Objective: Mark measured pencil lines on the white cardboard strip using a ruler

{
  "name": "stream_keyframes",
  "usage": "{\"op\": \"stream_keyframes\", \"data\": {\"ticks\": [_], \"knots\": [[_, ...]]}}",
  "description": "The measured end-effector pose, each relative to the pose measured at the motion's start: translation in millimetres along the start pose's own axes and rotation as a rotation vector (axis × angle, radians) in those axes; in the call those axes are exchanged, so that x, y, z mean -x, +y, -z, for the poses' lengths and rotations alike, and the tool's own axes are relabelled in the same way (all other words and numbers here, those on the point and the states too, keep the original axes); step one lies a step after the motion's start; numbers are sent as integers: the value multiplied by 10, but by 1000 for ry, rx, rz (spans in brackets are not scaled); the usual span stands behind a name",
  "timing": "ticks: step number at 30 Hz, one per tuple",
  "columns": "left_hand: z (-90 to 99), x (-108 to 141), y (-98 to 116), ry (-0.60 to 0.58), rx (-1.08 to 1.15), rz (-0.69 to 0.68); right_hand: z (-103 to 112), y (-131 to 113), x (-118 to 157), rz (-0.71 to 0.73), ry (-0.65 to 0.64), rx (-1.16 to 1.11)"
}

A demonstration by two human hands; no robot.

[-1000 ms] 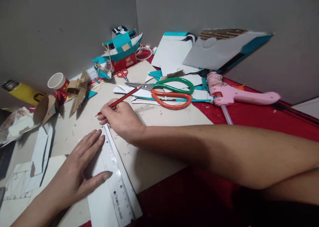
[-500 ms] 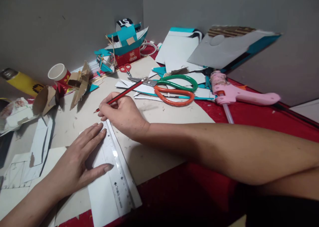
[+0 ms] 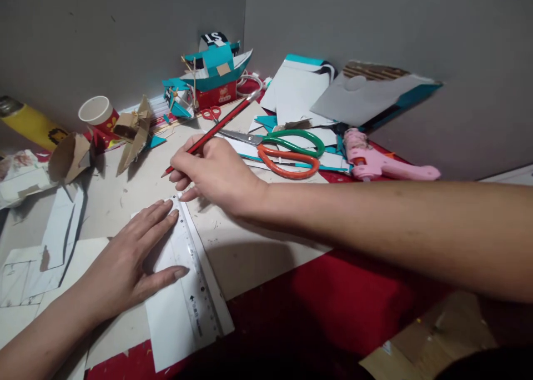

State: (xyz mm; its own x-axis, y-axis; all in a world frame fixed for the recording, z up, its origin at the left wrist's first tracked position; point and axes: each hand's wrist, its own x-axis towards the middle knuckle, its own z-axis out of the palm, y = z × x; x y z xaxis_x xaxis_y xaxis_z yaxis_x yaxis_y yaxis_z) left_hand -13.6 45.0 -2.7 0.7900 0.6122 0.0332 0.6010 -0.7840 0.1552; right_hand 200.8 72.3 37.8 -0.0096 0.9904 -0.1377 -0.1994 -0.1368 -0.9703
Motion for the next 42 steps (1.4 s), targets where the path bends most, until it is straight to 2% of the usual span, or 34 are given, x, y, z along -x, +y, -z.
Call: {"op": "stream_keyframes", "data": {"ticks": [2, 9, 13, 17, 26, 42], "knots": [[8, 0, 4, -18, 3, 6, 48, 24, 94, 89, -20, 85], [11, 11, 14, -38, 28, 37, 184, 447, 346, -81, -47, 177], [-3, 16, 18, -39, 51, 51, 211, 570, 368, -11, -109, 247], [-16, 16, 19, -44, 49, 56, 195, 597, 369, 78, -132, 358], [-26, -12, 27, -61, 55, 70, 199, 653, 387, 124, -104, 501], [-15, -6, 26, -56, 76, 70, 184, 657, 386, 197, -147, 552]]}}
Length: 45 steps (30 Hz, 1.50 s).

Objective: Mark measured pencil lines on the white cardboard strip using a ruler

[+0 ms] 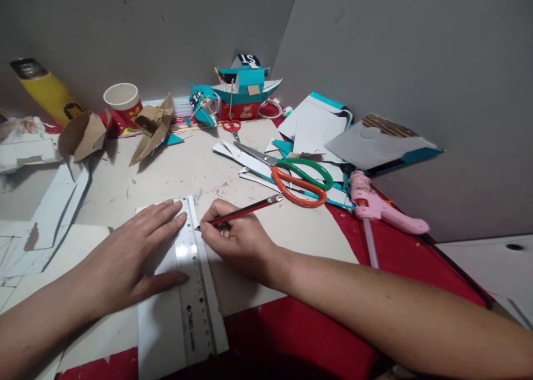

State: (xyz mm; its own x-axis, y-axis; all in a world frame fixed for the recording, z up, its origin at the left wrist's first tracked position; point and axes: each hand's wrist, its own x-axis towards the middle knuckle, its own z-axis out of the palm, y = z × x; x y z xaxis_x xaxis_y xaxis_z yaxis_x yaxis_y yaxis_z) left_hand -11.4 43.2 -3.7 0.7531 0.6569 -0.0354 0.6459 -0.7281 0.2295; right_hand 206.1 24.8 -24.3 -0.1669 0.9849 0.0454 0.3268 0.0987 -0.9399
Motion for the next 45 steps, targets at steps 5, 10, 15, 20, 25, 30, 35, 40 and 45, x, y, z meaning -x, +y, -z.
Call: {"op": "stream_keyframes", "data": {"ticks": [5, 10, 15, 20, 25, 30, 35, 40, 45], "knots": [[4, 2, -3, -1, 17, 6, 0, -3, 0, 42, 6, 36], [1, 8, -8, 16, 22, -4, -3, 18, -18, 115, 13, 76], [-30, 23, -30, 77, 1, -22, -1, 60, -32, 177, 6, 104], [-96, 58, -75, 148, -36, -55, -14, 93, -31, 159, 19, 102], [-141, 68, -110, 172, -73, -71, -17, 97, -43, 156, -7, 23], [-164, 39, -138, 202, -140, -113, -8, 78, -59, 143, 2, 10], [-127, 54, -104, 159, -122, -82, -3, 76, -50, 154, 0, 16], [-48, 39, -41, 77, -65, -35, -5, 51, -33, 146, 28, 66], [-45, 37, -41, 84, -3, -23, -4, -2, -25, 47, 63, -33]]}}
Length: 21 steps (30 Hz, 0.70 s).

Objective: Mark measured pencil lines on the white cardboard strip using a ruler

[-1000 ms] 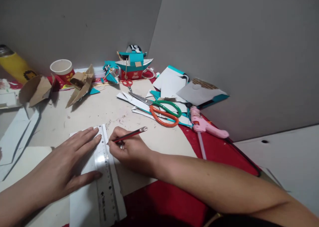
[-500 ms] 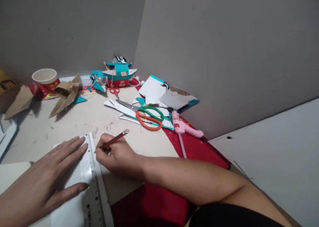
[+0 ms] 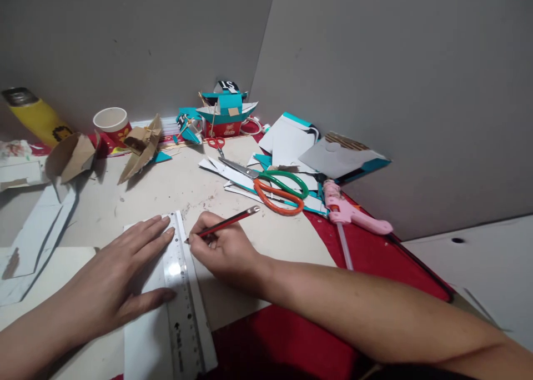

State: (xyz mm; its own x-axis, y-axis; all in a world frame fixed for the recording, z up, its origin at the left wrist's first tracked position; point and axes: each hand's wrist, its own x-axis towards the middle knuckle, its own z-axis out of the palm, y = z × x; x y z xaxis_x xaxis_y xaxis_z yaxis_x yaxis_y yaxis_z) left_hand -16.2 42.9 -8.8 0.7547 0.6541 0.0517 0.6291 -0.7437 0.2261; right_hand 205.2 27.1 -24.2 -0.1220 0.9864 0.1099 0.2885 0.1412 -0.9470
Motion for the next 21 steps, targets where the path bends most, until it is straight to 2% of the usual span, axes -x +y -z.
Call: {"op": "stream_keyframes", "data": {"ticks": [6, 10, 12, 14, 16, 18, 21], "knots": [[-27, 21, -17, 15, -26, -21, 33, -14, 37, -91, 85, -230], [-49, 39, -58, 50, -92, -61, 62, -34, 37, -40, 111, -325], [-76, 53, -93, 107, -128, -96, 118, -40, -48, -44, 126, -407], [-108, 66, -125, 136, -171, -124, 224, -29, -193, -134, 206, -571], [-135, 79, -147, 182, -218, -146, 358, -5, -354, -269, 361, -759], [-150, 89, -163, 220, -256, -163, 463, 18, -467, -302, 427, -797], [-146, 83, -190, 243, -270, -185, 470, 27, -469, -309, 354, -778]]}}
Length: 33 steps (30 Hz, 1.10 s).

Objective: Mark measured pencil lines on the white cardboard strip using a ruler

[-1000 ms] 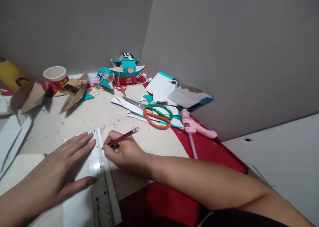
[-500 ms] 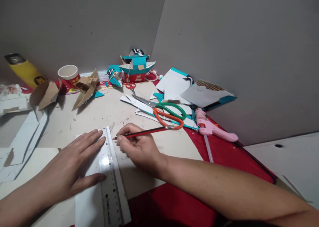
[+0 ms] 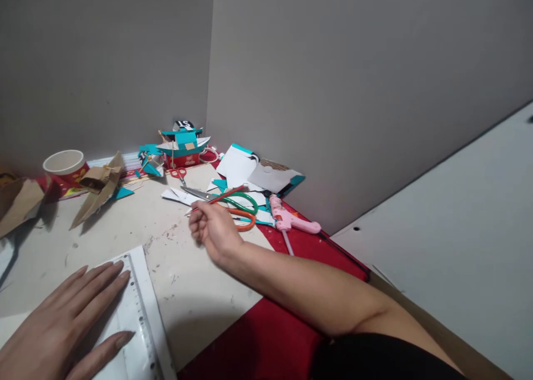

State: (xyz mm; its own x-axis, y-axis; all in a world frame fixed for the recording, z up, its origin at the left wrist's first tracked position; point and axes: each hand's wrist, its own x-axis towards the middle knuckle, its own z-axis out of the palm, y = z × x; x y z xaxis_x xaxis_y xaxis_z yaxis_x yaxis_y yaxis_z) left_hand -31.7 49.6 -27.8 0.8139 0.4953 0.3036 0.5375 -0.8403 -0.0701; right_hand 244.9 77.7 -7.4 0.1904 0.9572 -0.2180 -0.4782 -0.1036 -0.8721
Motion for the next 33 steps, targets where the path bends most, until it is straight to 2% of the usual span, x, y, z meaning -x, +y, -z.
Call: {"op": "stream_keyframes", "data": {"ticks": [2, 3, 5, 7, 9, 11, 14, 18, 22, 25, 29, 33], "knots": [[15, -20, -18, 15, 11, 2, -20, 69, 107, -32, -133, 62], [32, -34, -21, 22, 16, 9, -29, 110, 179, -30, -239, 123], [80, -60, -9, 19, 28, 27, -33, 173, 329, 143, -473, 367], [131, -76, 15, -24, 64, 72, -14, 195, 454, 384, -605, 672], [161, -76, 29, -75, 99, 150, 5, 188, 537, 614, -613, 997], [168, -64, 26, -126, 103, 232, -3, 174, 606, 687, -666, 1247], [166, -45, 10, -189, 133, 285, -77, 165, 744, 610, -734, 1526], [173, -59, -11, -164, 185, 300, -207, 161, 916, 461, -789, 1655], [172, -74, -34, -76, 282, 334, -266, 138, 955, 364, -799, 1651], [173, -75, -42, 32, 362, 417, -266, 124, 945, 329, -803, 1616], [210, -93, -41, 159, 463, 556, -247, 136, 949, 348, -776, 1589], [210, -104, -51, 213, 482, 618, -236, 176, 965, 394, -766, 1569]]}}
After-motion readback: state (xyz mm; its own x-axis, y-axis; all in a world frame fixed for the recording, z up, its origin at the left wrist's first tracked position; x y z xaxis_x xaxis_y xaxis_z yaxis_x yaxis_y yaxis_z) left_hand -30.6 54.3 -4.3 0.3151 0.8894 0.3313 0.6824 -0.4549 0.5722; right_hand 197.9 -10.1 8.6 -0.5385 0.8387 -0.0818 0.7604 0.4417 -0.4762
